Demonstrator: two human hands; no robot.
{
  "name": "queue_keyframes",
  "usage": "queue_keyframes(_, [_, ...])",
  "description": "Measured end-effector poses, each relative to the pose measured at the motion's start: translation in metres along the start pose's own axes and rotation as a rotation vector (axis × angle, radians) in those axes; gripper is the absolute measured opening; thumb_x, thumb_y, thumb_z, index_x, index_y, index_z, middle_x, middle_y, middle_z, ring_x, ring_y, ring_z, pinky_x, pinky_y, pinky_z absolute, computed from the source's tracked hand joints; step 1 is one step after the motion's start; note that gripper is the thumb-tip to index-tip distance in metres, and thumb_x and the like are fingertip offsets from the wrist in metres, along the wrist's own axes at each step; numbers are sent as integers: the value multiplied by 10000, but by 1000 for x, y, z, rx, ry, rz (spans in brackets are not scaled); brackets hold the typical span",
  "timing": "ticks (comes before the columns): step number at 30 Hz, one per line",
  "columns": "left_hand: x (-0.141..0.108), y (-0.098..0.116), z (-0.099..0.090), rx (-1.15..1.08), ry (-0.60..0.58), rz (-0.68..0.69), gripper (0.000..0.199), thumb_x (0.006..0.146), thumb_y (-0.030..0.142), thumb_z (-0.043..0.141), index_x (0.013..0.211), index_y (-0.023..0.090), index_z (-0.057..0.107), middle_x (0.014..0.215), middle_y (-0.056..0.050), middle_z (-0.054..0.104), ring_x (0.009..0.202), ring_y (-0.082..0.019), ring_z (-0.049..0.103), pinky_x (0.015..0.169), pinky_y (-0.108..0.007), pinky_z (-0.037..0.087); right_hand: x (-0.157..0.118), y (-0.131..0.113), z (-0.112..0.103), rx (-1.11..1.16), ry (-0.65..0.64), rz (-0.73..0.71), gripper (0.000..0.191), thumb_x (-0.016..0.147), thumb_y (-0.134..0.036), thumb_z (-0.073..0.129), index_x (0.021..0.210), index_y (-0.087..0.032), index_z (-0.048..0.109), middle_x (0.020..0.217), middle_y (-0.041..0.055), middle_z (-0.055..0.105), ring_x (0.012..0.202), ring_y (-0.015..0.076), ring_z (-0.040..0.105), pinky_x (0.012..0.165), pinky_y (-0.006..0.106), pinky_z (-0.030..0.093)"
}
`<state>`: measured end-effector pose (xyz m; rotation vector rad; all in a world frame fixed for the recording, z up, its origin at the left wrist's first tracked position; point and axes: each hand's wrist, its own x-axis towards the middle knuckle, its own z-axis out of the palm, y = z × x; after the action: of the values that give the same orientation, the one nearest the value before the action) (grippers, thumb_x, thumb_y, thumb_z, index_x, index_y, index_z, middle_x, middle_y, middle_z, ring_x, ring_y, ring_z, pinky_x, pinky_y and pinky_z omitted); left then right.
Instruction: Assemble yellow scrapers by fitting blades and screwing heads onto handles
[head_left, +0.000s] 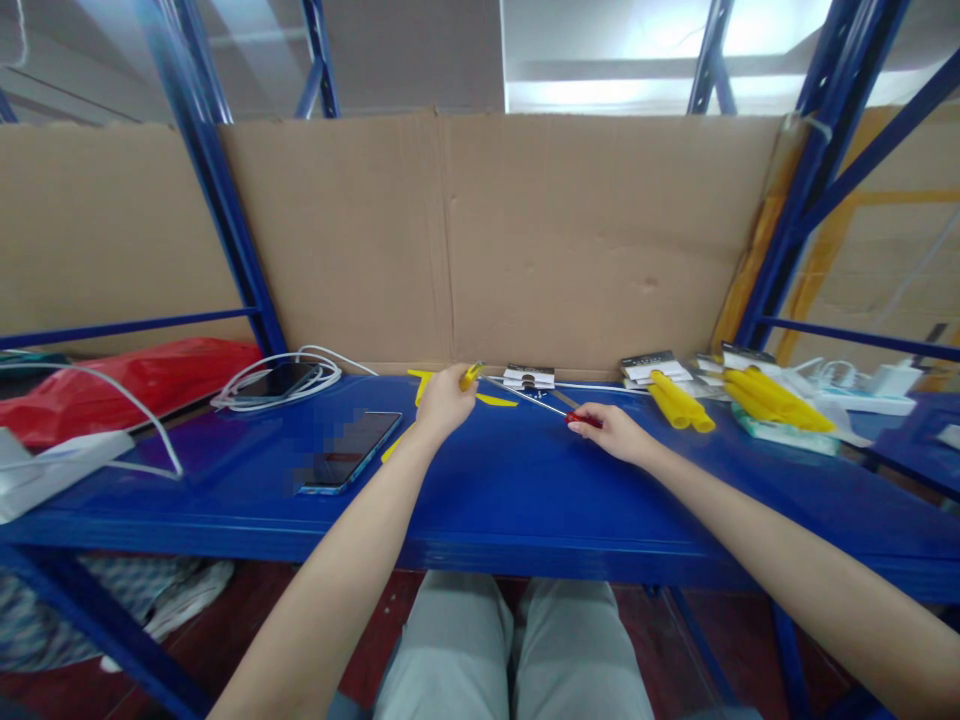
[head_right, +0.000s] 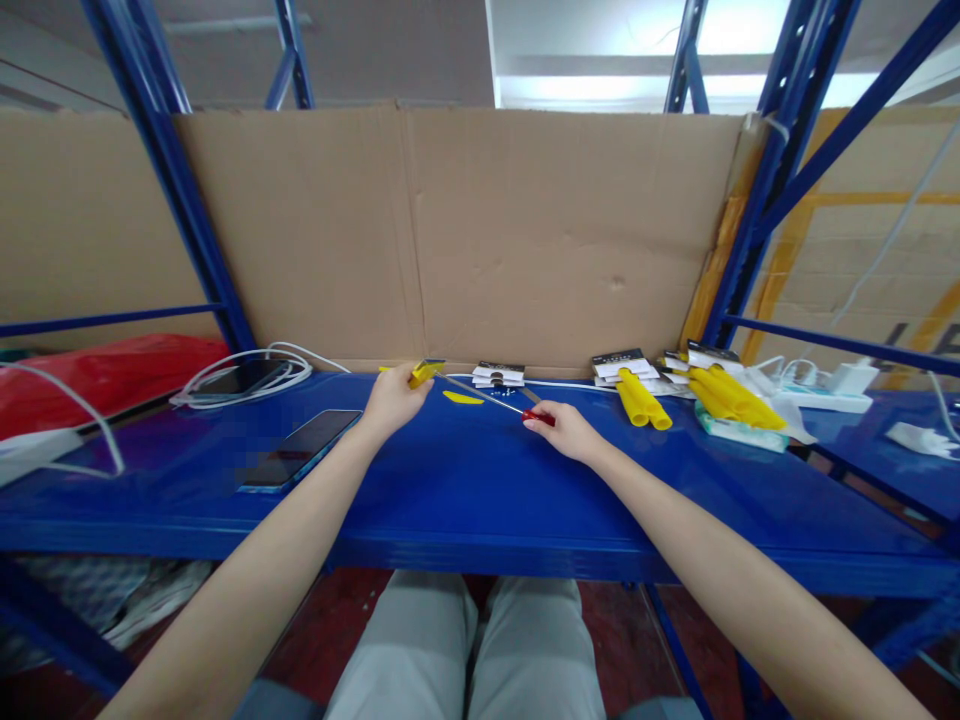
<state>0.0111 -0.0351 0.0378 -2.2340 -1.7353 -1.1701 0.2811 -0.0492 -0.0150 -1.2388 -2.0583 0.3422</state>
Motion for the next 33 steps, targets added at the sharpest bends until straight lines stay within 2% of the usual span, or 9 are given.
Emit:
queue_keyframes(6, [0, 0, 0, 0, -13, -6, 261, 799, 190, 528, 1018, 142, 660, 938, -88, 698, 894, -217, 630, 765, -267, 440, -3, -8, 0, -22, -28, -4, 227, 795, -391, 511, 814, -175, 578, 731, 40, 612, 644, 169, 544, 618, 299, 424])
queue_keyframes(10, [-1, 0, 1, -7, -9, 6, 268, 798, 190, 526, 1028, 143, 656, 946, -87, 698, 891, -212, 629, 762, -263, 440, -4, -8, 4, -23, 35, -7, 196, 722, -346, 608, 796, -201, 499, 726, 17, 601, 648, 161, 552, 627, 292, 434])
queue_keyframes(13, [-1, 0, 2, -2, -12, 12, 264, 798, 189, 518, 1014, 135, 659, 947, -92, 698, 893, -217, 627, 755, -267, 440, -3, -5, 5, -23, 70, -12, 203, 723, -356, 605, 732, -208, 466, 682, 3, 578, 612, 148, 527, 601, 281, 424])
queue_keyframes(16, [0, -2, 3, 1, -2, 16, 264, 799, 195, 515, 1012, 138, 660, 960, -91, 698, 915, -222, 623, 762, -270, 438, -2, -3, 4, 5, 38, -43, 232, 748, -415, 576, 710, -195, 515, 658, 7, 568, 605, 149, 511, 579, 274, 413])
queue_keyframes(22, [1, -2, 2, 18, -9, 6, 258, 804, 205, 507, 1002, 140, 659, 949, -92, 697, 898, -222, 625, 753, -272, 435, -3, -8, 0, 2, -56, -54, 328, 815, -466, 469, 810, -174, 619, 695, 25, 610, 607, 159, 527, 570, 279, 403])
queue_keyframes(25, [0, -1, 1, 24, -15, -1, 259, 806, 211, 505, 1004, 138, 657, 945, -93, 697, 890, -217, 626, 753, -270, 436, -4, -11, 1, 1, -9, -42, 242, 772, -421, 544, 818, -185, 574, 759, 35, 629, 659, 166, 553, 607, 284, 424])
queue_keyframes(27, [0, -1, 1, 23, -14, -6, 258, 807, 219, 505, 1006, 151, 655, 944, -86, 698, 890, -212, 626, 756, -265, 436, -4, -11, 4, 8, 38, -18, 217, 724, -389, 601, 772, -196, 515, 719, 18, 604, 635, 157, 539, 601, 282, 424])
queue_keyframes(30, [0, -1, 1, 16, -11, -5, 260, 806, 227, 505, 1009, 161, 654, 944, -79, 699, 893, -209, 626, 758, -263, 437, -4, -9, 6, 37, 72, -15, 248, 709, -394, 612, 682, -206, 451, 650, -6, 543, 585, 136, 490, 566, 272, 409])
queue_keyframes(33, [0, -2, 1, 11, -11, -7, 256, 804, 226, 501, 997, 161, 657, 934, -80, 698, 882, -210, 627, 748, -263, 436, -4, -8, 6, 79, 54, -30, 287, 723, -449, 594, 647, -196, 482, 626, -8, 521, 572, 128, 463, 542, 263, 397])
